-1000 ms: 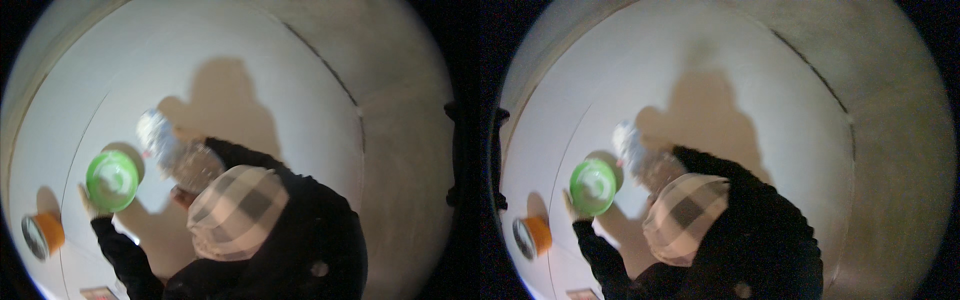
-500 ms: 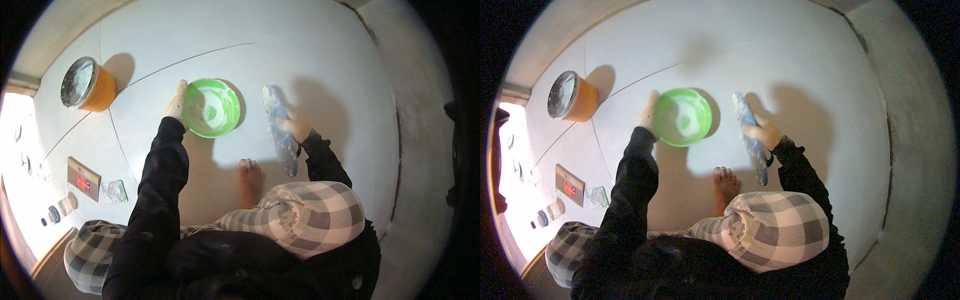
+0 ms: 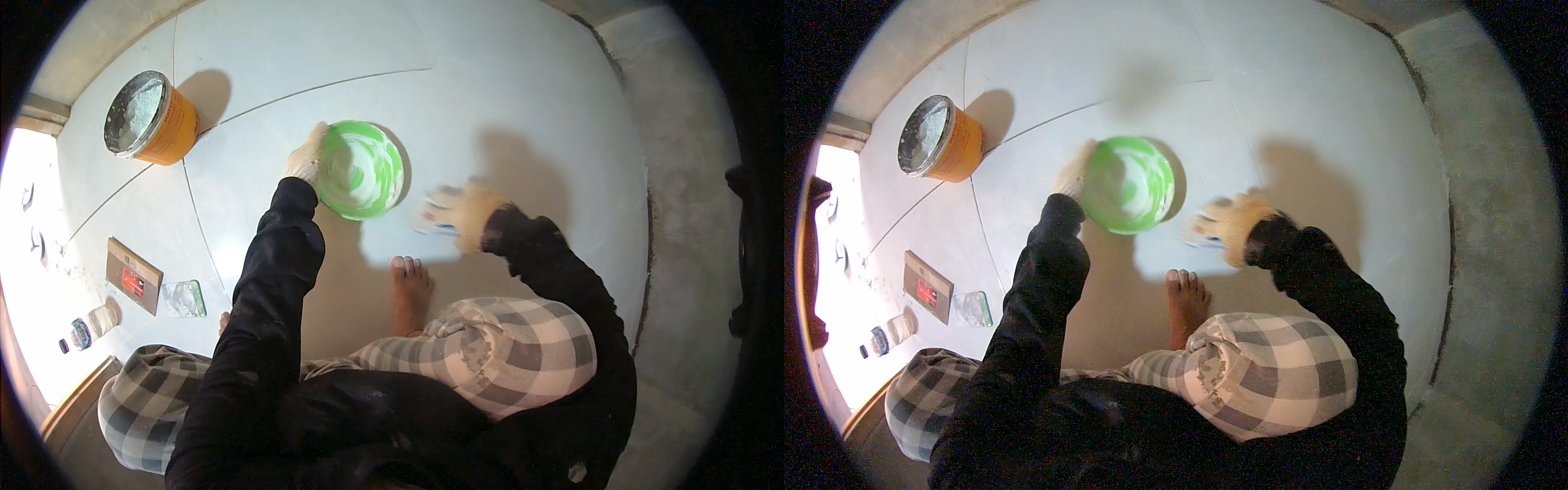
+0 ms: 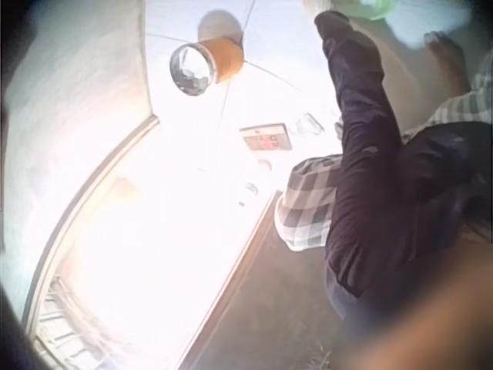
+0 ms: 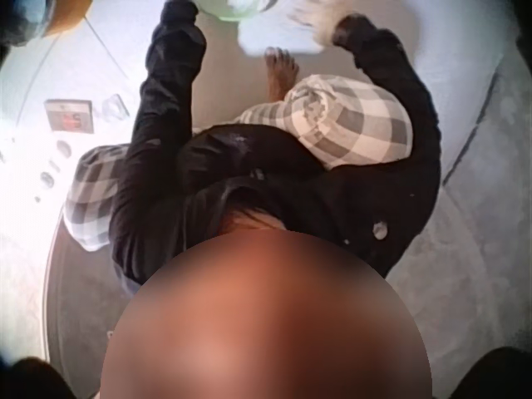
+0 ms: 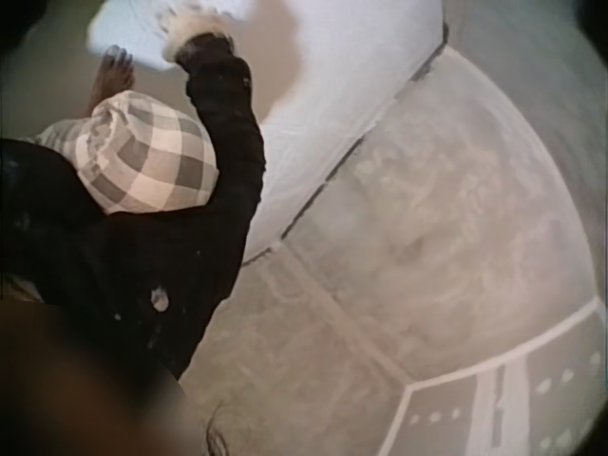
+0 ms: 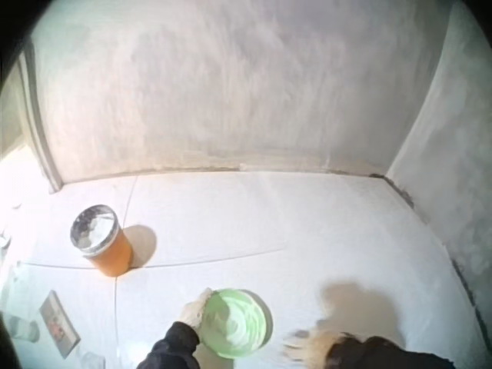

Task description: The person scoops white grout from a green bowl with a rubber float and spreads it into the gaps between white floor tiles. They repeatedly reload the float and work along the tile seams, smoothing the grout into the joints.

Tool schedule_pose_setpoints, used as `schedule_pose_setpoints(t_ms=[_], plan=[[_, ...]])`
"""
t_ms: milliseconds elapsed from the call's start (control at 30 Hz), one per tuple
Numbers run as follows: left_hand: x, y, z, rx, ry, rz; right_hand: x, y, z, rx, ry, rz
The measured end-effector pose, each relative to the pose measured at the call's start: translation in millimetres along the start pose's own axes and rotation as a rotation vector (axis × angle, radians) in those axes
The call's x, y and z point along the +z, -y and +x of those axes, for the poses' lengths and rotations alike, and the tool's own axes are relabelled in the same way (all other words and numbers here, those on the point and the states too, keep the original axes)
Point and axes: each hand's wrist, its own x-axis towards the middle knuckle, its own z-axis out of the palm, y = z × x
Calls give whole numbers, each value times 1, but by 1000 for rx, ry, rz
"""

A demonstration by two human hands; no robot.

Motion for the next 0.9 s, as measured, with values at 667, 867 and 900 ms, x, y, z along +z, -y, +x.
schedule_pose_setpoints(t_ms=[667,867,900], plan=[[-28,4,-19,-195,231,-557,205,-26,-63,844,-421,1271],[-24,0,-29,-139,271,-470,189,-3,-45,816,-104,1059],[-24,0,-32,-143,285,-489,182,1,-45,773,-153,1008]])
